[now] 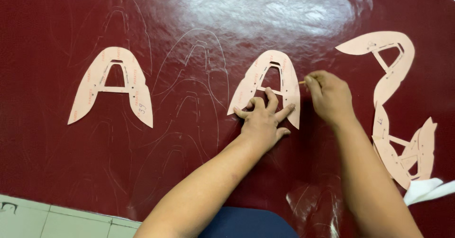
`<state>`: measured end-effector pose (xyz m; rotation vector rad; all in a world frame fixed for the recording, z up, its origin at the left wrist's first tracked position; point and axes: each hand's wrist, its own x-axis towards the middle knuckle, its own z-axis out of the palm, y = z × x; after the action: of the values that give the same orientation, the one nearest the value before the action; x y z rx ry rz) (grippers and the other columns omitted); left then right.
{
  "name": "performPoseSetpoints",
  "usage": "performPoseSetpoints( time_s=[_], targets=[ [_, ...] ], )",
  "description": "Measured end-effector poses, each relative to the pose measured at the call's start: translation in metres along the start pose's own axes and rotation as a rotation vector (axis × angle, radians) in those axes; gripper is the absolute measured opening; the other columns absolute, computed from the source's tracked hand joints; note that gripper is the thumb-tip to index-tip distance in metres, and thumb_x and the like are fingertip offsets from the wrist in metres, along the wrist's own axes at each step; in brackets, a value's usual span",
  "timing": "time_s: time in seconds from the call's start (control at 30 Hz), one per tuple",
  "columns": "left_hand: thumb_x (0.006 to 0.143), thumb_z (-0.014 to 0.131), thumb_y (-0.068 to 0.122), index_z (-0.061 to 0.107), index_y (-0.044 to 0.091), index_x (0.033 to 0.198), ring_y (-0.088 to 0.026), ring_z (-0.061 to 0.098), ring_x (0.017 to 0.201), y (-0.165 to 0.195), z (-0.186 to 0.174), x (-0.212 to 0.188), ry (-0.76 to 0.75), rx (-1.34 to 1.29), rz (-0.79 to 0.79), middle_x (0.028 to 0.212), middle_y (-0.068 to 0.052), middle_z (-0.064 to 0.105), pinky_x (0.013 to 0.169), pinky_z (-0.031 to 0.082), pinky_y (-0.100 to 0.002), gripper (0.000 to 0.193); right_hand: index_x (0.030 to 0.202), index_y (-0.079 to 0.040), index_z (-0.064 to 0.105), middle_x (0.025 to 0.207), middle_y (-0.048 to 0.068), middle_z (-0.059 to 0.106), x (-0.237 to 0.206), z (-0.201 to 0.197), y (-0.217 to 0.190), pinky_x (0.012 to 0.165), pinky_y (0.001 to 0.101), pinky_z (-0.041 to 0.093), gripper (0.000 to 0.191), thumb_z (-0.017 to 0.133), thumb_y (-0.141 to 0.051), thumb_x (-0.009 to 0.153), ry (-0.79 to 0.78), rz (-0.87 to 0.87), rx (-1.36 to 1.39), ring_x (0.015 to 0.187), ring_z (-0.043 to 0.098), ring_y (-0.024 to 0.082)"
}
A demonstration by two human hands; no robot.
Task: The person places A-shaped paper templates onto a large maroon sheet and traces their outlines with a small pencil-like tool. The person repeats this for several templates, then folds the maroon sheet at the end.
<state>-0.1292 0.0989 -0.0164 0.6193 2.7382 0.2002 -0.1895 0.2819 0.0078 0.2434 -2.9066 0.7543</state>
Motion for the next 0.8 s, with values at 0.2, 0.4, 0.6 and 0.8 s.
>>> performPoseSetpoints(
  time_s=[0.2,0.4,0.6,0.8],
  targets=[
    [0.089,0.057,0.069,0.033,0.049,0.154,-0.044,0.043,0.108,0.008,0.005,-0.002,0.040,0.005,0.011,0.159,-0.023,0.019,0.082,0.047,-0.082,0.073,0.107,-0.003,0.074,0.090,0.011,0.074,-0.035,-0.006,0.006,0.073,0.0346,0.055,0.019,0.066,-0.020,0.103,0.011,0.113,0.111,0.079,0.072,0.022],
    [0.088,0.058,0.069,0.034,0.049,0.154,-0.044,0.044,0.108,0.017,0.006,-0.007,0.064,0.006,0.014,0.159,-0.023,0.020,0.081,0.048,-0.082,0.073,0.107,-0.002,0.074,0.089,0.011,0.074,-0.040,-0.010,0.010,0.073,0.0339,0.055,0.020,0.066,-0.020,0.103,0.007,0.133,0.127,0.078,0.071,0.021],
    [0.090,0.055,0.069,0.031,0.049,0.155,-0.045,0.044,0.107,0.017,0.003,-0.013,0.059,0.041,0.020,0.159,-0.025,0.019,0.080,0.050,-0.080,0.073,0.109,-0.003,0.074,0.088,0.010,0.075,-0.042,-0.013,0.003,0.072,0.0325,0.055,0.021,0.065,-0.021,0.103,-0.009,0.188,0.161,0.077,0.071,0.018],
    [0.091,0.054,0.069,0.027,0.049,0.156,-0.043,0.044,0.108,0.017,-0.004,-0.015,-0.002,0.007,0.020,0.160,-0.024,0.016,0.084,0.049,-0.079,0.073,0.110,-0.004,0.074,0.088,0.011,0.075,-0.043,-0.016,-0.002,0.072,0.0331,0.055,0.021,0.065,-0.022,0.103,-0.016,0.197,0.133,0.078,0.072,0.019]
  ],
)
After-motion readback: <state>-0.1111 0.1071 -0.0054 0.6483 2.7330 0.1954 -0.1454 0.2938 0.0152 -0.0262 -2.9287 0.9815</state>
